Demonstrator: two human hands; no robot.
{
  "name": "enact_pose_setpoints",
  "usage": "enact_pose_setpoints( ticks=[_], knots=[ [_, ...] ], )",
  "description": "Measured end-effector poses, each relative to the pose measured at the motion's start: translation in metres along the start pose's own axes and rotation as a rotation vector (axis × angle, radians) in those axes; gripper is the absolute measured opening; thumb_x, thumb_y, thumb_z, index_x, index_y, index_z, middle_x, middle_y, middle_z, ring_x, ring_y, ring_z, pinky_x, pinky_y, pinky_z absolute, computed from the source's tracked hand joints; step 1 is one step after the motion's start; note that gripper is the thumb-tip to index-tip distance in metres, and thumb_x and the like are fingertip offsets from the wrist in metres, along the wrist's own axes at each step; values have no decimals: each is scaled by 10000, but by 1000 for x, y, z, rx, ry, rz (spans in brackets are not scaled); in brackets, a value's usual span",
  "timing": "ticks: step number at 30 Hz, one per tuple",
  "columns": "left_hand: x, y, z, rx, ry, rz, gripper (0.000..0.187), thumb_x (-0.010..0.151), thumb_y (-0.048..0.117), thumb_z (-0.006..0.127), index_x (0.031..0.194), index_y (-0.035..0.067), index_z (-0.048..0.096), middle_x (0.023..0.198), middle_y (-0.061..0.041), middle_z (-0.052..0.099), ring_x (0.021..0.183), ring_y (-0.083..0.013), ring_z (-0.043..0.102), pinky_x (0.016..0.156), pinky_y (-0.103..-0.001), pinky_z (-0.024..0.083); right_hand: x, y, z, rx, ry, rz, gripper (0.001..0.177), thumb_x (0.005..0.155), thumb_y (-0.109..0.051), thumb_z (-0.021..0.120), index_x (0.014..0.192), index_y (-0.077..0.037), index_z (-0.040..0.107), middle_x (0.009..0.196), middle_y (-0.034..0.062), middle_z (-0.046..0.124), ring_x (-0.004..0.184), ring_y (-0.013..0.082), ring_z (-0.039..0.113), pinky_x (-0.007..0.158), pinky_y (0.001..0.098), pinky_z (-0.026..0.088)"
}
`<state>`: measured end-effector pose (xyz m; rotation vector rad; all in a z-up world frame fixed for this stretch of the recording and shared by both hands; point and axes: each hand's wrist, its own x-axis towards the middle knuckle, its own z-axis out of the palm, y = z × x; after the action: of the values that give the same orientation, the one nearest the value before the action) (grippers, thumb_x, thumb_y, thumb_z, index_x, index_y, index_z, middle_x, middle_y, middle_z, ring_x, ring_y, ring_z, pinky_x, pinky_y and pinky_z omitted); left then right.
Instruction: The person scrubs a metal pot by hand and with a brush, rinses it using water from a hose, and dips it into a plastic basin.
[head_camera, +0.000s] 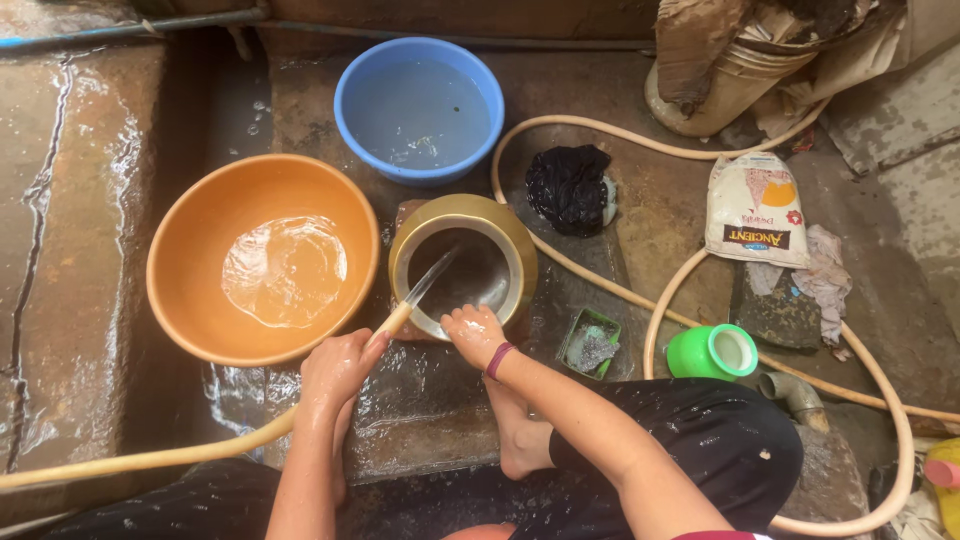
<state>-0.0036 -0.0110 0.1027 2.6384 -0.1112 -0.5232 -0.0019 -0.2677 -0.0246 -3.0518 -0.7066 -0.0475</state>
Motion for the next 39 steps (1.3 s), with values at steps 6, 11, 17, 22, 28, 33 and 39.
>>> enact_pose_setpoints(
  ticks=[6, 11, 17, 22, 28, 33, 39],
  knots=[
    [-1, 1, 3, -75, -14, -20, 479, 901, 615, 529, 954, 215, 787, 824, -120, 753, 899, -338, 719, 788, -481, 543, 3, -7, 3, -17, -15, 77, 80, 827, -113, 636, 903, -135, 649, 865, 58, 674, 905, 258, 665, 801, 432, 499],
    [1, 0, 2, -110, -19, -25, 483, 868, 604, 573, 1028, 213, 809, 813, -139, 758, 882, -342, 730, 797, -458, 547, 1, -11, -10, 5, 67, 25, 113, 794, -107, 650, 906, -115, 643, 886, 66, 653, 950, 265, 627, 812, 417, 490],
    [5, -6, 2, -185, -58, -14, 496, 849, 592, 600, 1000, 170, 813, 771, -130, 743, 823, -329, 736, 774, -441, 549, 6, -3, -31, -70, 186, -28, 173, 762, -120, 633, 927, -110, 686, 1252, 162, 651, 1283, 324, 525, 999, 480, 422],
    [8, -10, -3, -276, -199, -31, 521, 860, 584, 606, 957, 109, 797, 647, -123, 687, 645, -261, 695, 656, -406, 540, 15, 1, -36, -58, 87, 26, 258, 805, -119, 625, 1051, -115, 703, 1336, 162, 607, 1371, 351, 460, 1104, 543, 350],
    [4, -6, -10, -305, -176, -47, 505, 879, 560, 603, 922, 91, 783, 619, -99, 665, 620, -240, 669, 628, -395, 525, 15, 3, -42, 26, -74, 55, 408, 759, -166, 695, 1166, -152, 674, 1192, 117, 680, 1268, 298, 550, 1044, 495, 405],
    [4, -7, -10, -247, -173, -60, 483, 886, 552, 592, 928, 113, 789, 619, -109, 665, 617, -242, 667, 633, -398, 516, 23, 2, -34, 203, -275, 194, 285, 895, -296, 680, 1125, -129, 666, 874, 109, 740, 867, 318, 742, 756, 478, 580],
    [13, -21, -2, -305, -61, 36, 479, 886, 538, 591, 886, 91, 762, 598, -118, 641, 582, -247, 639, 598, -400, 494, 66, 37, -55, 194, 89, 416, 202, 938, -300, 606, 902, -137, 721, 729, 155, 723, 654, 341, 731, 584, 482, 579]
  ],
)
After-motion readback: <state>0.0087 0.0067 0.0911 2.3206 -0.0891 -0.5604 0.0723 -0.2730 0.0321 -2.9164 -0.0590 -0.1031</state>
